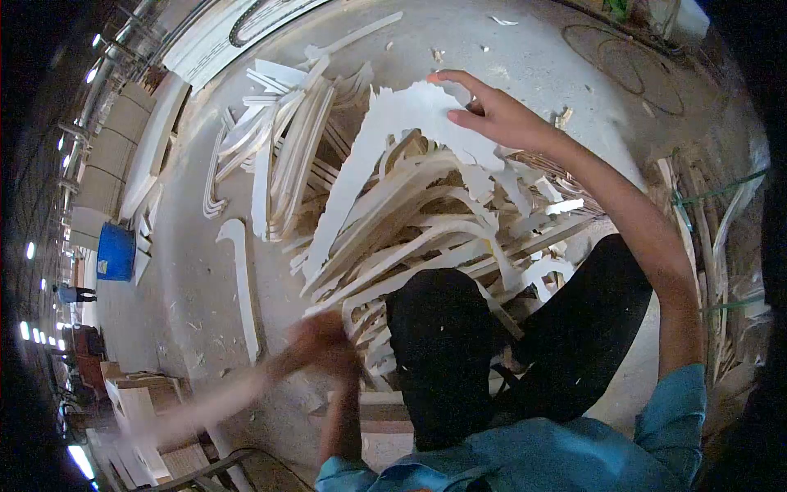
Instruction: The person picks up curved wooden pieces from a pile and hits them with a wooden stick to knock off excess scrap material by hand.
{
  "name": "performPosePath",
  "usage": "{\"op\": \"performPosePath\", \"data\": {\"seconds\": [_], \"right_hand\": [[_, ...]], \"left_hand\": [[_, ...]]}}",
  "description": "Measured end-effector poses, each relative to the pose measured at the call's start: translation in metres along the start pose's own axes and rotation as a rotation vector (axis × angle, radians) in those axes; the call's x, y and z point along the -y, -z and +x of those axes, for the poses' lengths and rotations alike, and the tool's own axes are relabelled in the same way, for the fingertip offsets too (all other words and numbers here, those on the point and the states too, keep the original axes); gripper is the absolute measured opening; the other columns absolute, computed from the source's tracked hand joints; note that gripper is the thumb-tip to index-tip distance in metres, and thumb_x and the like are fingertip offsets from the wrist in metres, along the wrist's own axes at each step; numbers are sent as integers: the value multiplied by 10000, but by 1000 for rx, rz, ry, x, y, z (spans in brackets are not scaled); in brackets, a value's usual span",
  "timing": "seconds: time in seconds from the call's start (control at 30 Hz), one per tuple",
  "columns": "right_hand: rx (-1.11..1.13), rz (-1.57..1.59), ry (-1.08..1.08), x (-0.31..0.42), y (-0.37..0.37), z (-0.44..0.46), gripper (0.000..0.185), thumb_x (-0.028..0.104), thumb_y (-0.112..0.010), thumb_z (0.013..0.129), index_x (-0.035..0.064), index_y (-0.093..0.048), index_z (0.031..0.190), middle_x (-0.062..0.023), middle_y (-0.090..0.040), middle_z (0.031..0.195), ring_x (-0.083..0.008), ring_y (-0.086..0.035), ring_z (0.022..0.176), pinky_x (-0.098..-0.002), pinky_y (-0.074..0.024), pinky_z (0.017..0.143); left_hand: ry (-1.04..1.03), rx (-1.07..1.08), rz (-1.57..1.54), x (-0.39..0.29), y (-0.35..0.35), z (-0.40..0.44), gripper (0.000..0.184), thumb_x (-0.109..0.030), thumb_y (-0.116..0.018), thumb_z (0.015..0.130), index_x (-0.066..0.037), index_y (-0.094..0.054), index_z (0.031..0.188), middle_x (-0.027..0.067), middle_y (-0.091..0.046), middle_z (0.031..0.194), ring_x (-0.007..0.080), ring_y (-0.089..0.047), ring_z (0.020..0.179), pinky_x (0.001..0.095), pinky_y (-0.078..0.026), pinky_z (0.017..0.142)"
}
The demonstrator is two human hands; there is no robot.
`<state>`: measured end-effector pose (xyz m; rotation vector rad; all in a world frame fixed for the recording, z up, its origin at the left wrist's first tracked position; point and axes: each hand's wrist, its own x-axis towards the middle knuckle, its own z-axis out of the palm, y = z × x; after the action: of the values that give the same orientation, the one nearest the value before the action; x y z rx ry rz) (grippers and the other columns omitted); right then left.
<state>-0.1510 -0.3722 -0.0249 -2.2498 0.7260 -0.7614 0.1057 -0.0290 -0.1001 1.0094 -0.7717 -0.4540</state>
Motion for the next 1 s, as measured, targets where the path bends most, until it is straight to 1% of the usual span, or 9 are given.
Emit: {"op": "performPosePath", "data": {"seconds": [0.07, 0.17, 0.23, 0.4, 0.5, 0.63, 0.8, 0.87, 1.0], "right_hand": [[4, 3, -21, 4, 2, 0, 556, 205, -578, 1003, 207, -345, 1507, 14, -486, 708, -88, -406, 615, -290, -365, 587], [3, 70, -32, -29, 0, 9, 570, 191, -591, 996, 210, -338, 1505, 12, -519, 739, -85, -418, 622, -290, -372, 589], [-9, 153, -38, -37, -6, -1, 586, 181, -600, 990, 214, -328, 1508, 12, -528, 751, -84, -428, 630, -287, -376, 592], [87, 155, -154, -4, 8, 0, 632, 148, -619, 977, 223, -295, 1515, -18, -565, 808, -82, -473, 693, -271, -386, 636], [24, 281, -135, 12, 2, -1, 615, 149, -615, 981, 221, -304, 1506, -15, -566, 798, -86, -446, 675, -268, -363, 622], [51, 230, -36, -27, -3, -11, 637, 199, -665, 954, 246, -328, 1491, -18, -540, 811, -108, -386, 628, -279, -381, 589], [77, 144, -170, -10, 8, -6, 577, 165, -641, 964, 250, -364, 1464, -25, -553, 818, -105, -399, 629, -286, -389, 585], [62, 188, -104, 3, 6, -6, 551, 165, -612, 983, 237, -360, 1468, -24, -570, 795, -104, -433, 660, -274, -388, 622], [59, 91, -13, 17, 7, -6, 525, 175, -589, 1000, 228, -359, 1470, -27, -581, 764, -102, -455, 683, -266, -384, 657]], "left_hand": [[607, 355, 643, 40, 10, -29, 218, -268, -592, 963, -65, -527, 914, 3, -497, 689, 118, -446, 549, 297, -385, 494], [1087, 421, 609, -5, 12, -18, 215, -249, -603, 965, -38, -595, 1001, -4, -571, 720, 112, -489, 546, 297, -398, 482], [922, 63, 514, -60, -8, -2, 217, -260, -599, 973, -61, -576, 891, -33, -451, 603, 89, -408, 483, 277, -337, 438], [60, 188, -396, -58, 15, 20, 312, -274, -536, 1005, -103, -470, 751, -31, -380, 585, 86, -377, 472, 278, -311, 413], [918, 631, 833, 25, 11, -18, 255, -257, -614, 965, -52, -525, 843, -25, -490, 627, 124, -431, 509, 295, -355, 462], [868, 272, 591, -49, -4, 0, 285, -262, -597, 986, -81, -524, 778, -43, -412, 578, 88, -393, 487, 274, -311, 436], [94, 138, -200, -85, -3, 20, 324, -305, -511, 1024, -101, -543, 774, -33, -364, 554, 55, -348, 455, 262, -271, 374], [319, 355, 575, 0, 20, -17, 252, -274, -576, 974, -50, -547, 862, -9, -461, 655, 117, -447, 574, 313, -368, 502], [1064, 452, 586, -12, 8, -17, 224, -251, -588, 973, -47, -551, 890, -20, -471, 605, 101, -421, 458, 283, -319, 424]]}}
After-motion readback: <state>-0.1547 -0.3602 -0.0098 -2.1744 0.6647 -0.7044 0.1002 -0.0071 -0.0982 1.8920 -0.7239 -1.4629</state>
